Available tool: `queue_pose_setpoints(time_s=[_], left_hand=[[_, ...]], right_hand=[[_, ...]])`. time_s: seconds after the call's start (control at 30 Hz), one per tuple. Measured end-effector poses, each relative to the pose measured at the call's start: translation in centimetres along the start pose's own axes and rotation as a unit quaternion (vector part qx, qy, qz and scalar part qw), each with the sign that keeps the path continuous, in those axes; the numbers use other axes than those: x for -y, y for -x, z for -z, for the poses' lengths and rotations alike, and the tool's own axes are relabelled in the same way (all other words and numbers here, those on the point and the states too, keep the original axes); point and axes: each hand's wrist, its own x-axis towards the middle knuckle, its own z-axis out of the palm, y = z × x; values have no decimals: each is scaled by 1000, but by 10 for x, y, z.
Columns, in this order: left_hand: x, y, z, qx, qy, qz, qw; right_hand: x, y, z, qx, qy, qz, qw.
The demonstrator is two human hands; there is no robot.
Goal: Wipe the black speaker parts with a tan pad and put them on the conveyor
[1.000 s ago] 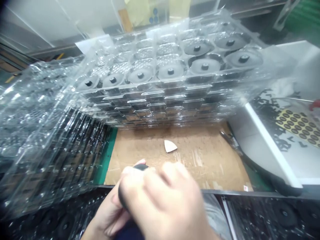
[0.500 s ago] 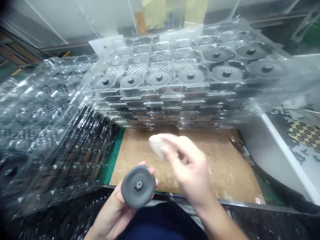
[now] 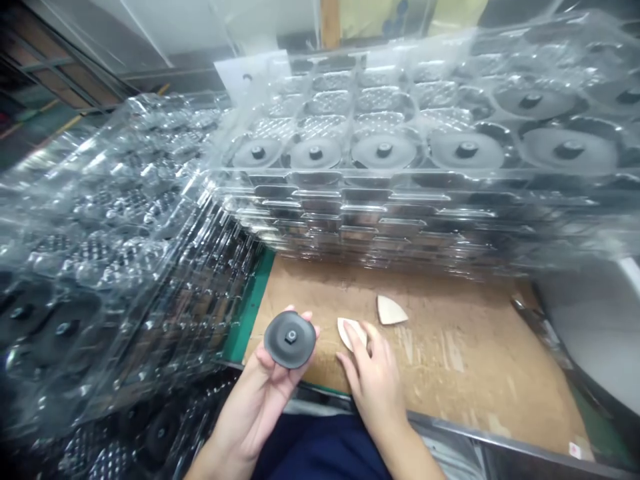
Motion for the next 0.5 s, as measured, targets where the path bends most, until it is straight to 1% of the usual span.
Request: queue_pose_setpoints(time_s=[0.07,0.13,0.27,0.37,0.5], left_hand=[[0,-2,1,-10,0,-6,1000],[0,-3,1,-14,-1,-13,1000],[0,-3,0,-15,-3,-22,1000],[-1,-1,1,-25,-13,-29,999],[-1,-1,0,-24,-25,-32,999]], right_hand=[[-3,-6,2,10,16,1,1000],[-4,-18,7,15,19,-2,1000],[3,-41,21,17,-16,-14,1000],[14,-39,24,17,-56,-18,998],[24,-27,22,70,-106,9,992]])
